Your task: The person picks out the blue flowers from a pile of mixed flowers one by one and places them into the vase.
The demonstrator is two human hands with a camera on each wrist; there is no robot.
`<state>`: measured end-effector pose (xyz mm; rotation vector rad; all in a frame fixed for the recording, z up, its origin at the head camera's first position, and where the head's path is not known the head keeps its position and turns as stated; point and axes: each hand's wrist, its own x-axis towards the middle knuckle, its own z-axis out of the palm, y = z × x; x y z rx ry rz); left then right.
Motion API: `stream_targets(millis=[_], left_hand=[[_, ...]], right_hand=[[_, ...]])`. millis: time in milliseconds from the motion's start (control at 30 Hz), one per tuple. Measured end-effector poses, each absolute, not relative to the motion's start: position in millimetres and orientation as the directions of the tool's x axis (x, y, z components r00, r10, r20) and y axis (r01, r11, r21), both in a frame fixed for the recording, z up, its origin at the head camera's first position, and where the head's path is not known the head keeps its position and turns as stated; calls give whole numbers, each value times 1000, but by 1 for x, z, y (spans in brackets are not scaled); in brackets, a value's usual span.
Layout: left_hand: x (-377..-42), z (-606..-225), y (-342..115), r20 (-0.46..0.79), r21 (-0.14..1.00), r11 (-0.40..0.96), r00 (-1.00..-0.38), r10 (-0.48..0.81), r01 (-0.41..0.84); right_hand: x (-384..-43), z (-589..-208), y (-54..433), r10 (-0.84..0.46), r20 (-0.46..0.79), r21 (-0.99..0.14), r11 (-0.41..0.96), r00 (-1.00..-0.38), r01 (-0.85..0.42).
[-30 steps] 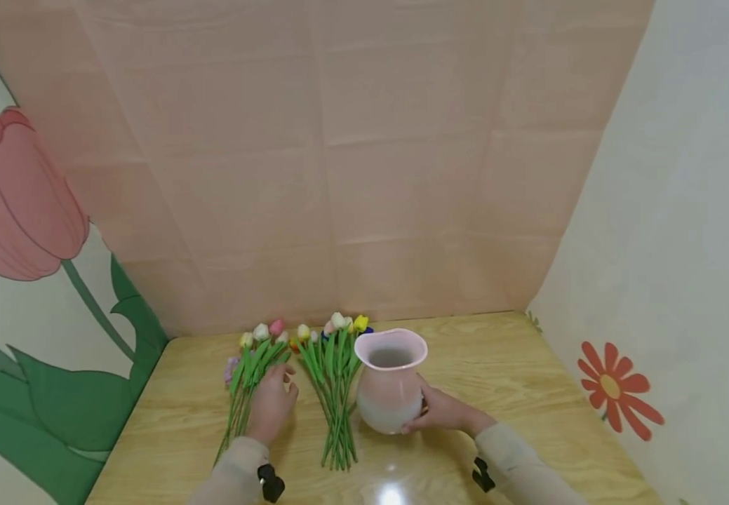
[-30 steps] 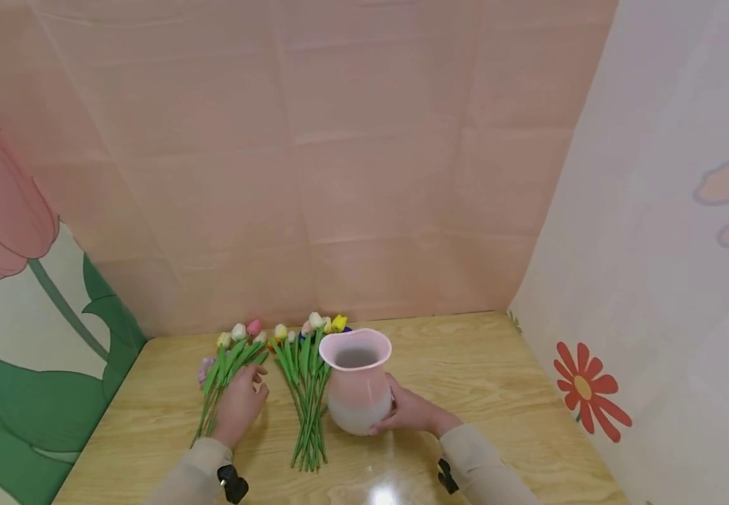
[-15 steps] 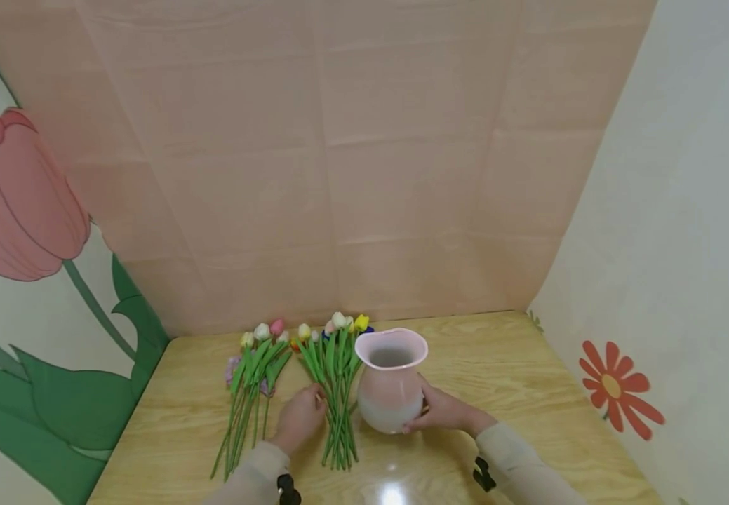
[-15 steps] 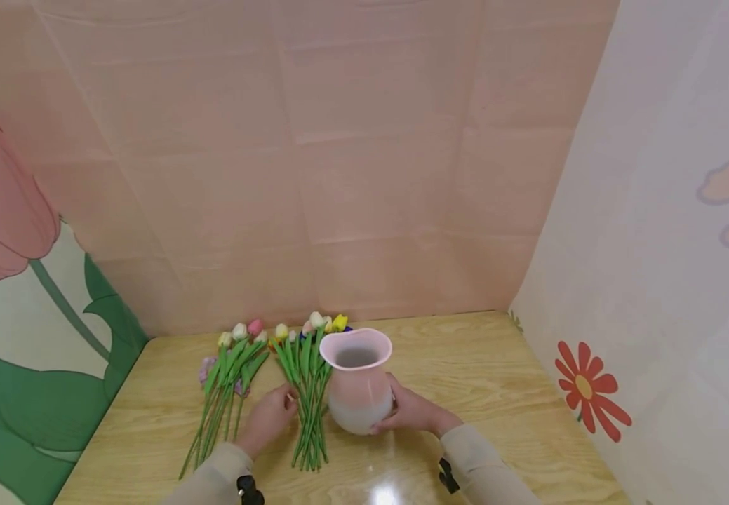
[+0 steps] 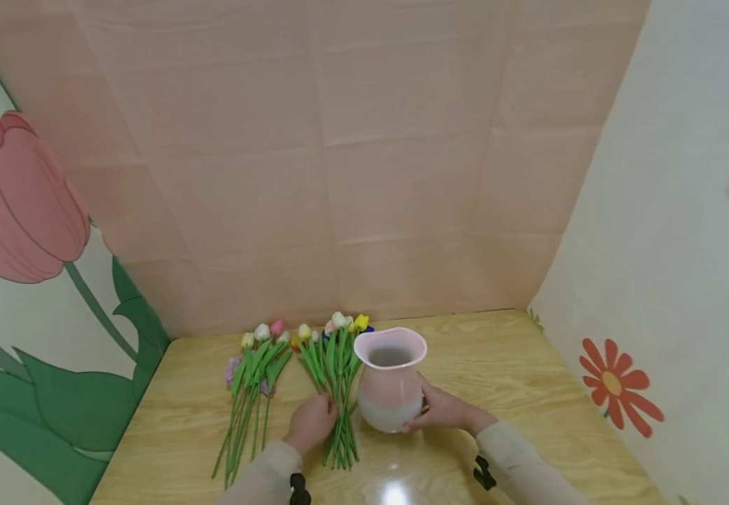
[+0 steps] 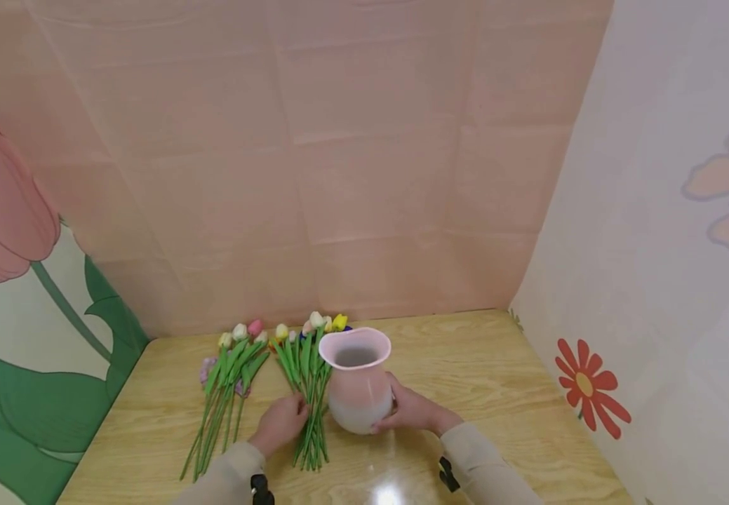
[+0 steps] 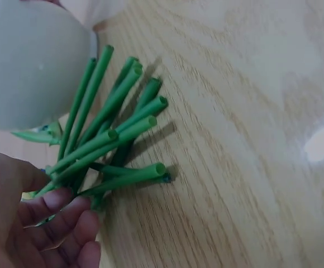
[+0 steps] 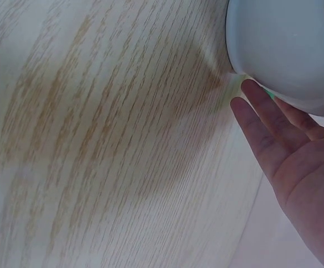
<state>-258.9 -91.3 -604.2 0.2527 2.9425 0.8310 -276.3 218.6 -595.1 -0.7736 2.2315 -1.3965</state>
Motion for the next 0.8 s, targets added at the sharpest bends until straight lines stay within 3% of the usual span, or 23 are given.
stream_targets(millis=[400, 800], left_hand=[[-265, -612, -90, -52, 503, 856, -984, 169, 120], [-265, -601, -98, -30, 634, 770, -993, 117, 72]], right_hand=[[-278, -593, 217, -637, -45, -907, 348, -769, -236], [-276, -592, 218, -640, -36, -915, 330, -767, -232]])
